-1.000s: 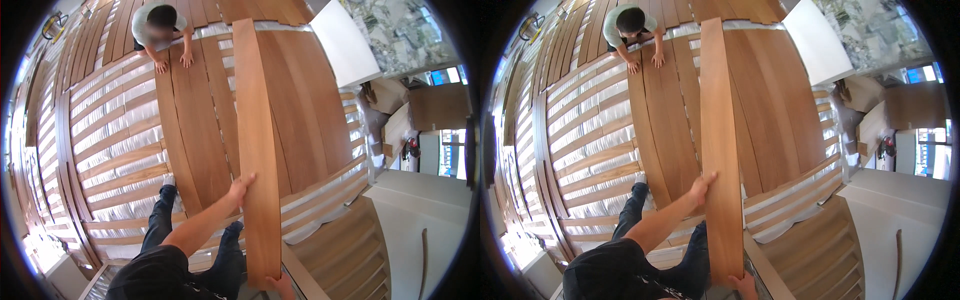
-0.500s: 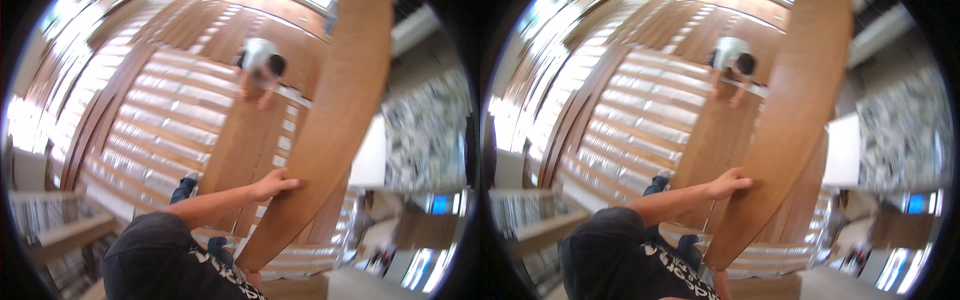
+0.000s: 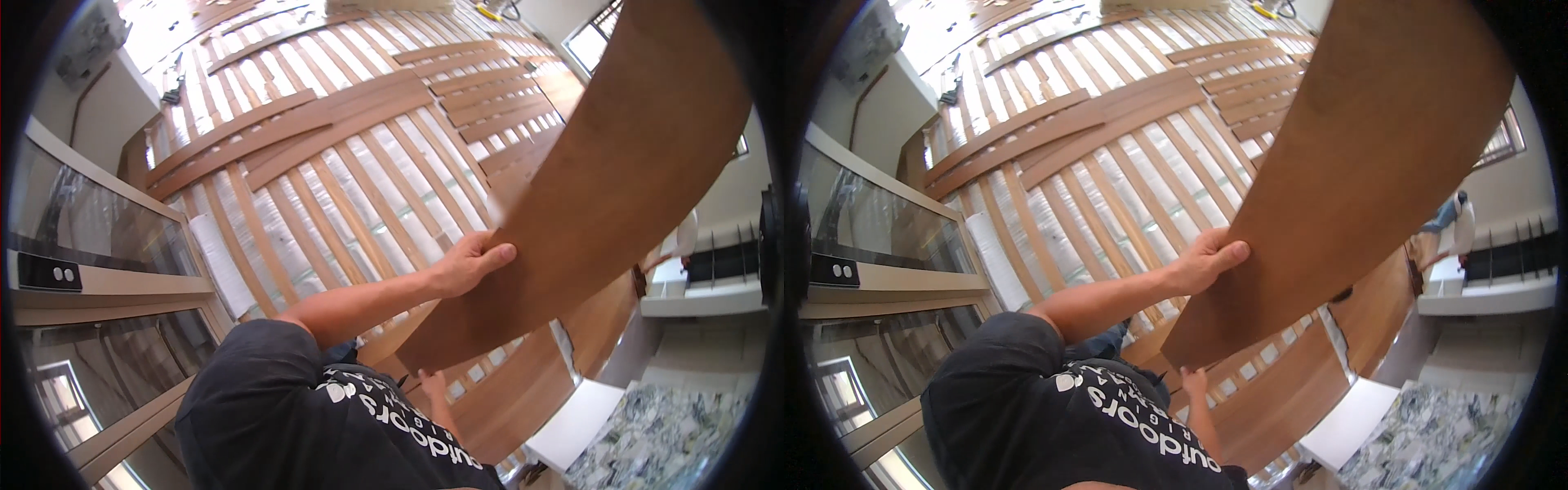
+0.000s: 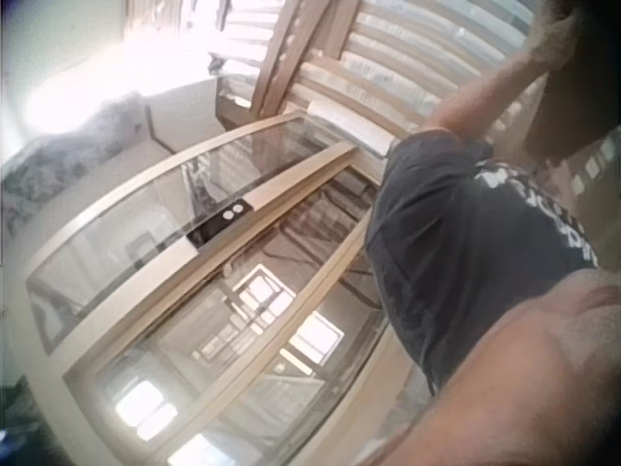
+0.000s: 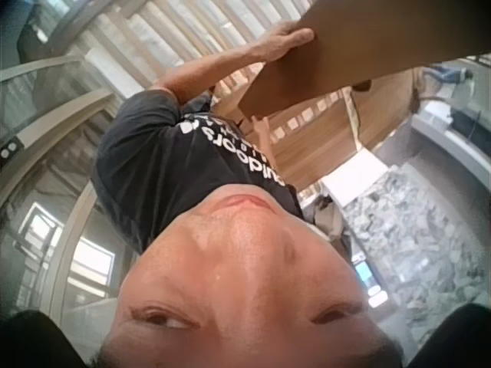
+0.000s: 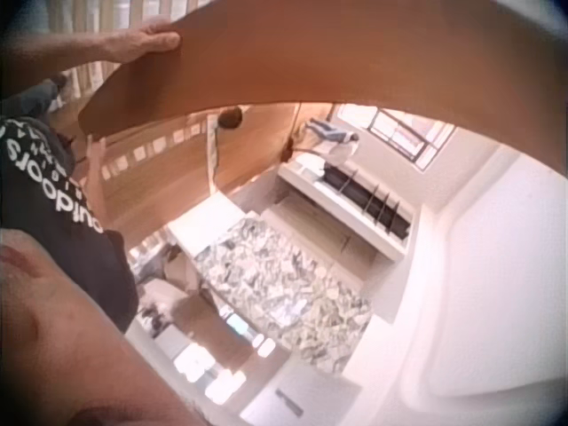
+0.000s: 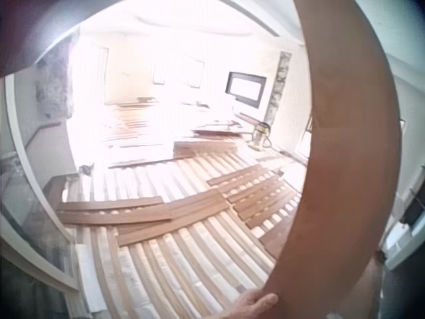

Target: The person picks up flooring planks from the floor, carries them, and places them onto a white underlay to align them with previously laid planks.

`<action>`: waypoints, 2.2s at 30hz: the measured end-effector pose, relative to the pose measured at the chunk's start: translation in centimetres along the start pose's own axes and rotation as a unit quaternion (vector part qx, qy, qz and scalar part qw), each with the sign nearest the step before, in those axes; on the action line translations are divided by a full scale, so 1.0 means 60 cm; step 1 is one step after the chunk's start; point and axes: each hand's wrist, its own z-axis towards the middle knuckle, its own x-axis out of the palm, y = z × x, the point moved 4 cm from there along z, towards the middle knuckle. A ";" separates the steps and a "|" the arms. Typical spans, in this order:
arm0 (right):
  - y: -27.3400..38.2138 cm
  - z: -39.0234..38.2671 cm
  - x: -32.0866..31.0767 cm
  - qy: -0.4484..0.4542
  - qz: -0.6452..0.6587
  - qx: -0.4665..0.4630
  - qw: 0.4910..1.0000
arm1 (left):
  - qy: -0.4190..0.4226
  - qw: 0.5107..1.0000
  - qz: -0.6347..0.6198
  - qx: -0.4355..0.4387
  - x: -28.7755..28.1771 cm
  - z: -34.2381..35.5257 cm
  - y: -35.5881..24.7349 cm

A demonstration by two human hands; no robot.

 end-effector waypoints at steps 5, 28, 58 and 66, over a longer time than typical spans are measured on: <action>0.184 0.183 -0.076 -0.050 0.103 -0.050 0.992 | -0.155 0.984 0.062 0.060 -0.220 0.048 -0.155; 1.281 1.193 -0.179 0.064 -0.011 -0.152 0.986 | -0.654 0.651 0.374 -0.096 -1.352 -0.116 -0.552; 3.108 2.323 0.054 0.082 -0.097 -0.336 0.933 | -0.677 0.565 0.050 -0.469 -2.340 0.860 -0.871; 3.338 2.213 0.308 0.298 -0.249 -0.027 0.921 | -0.623 0.685 -0.202 -0.319 -2.902 0.984 -1.018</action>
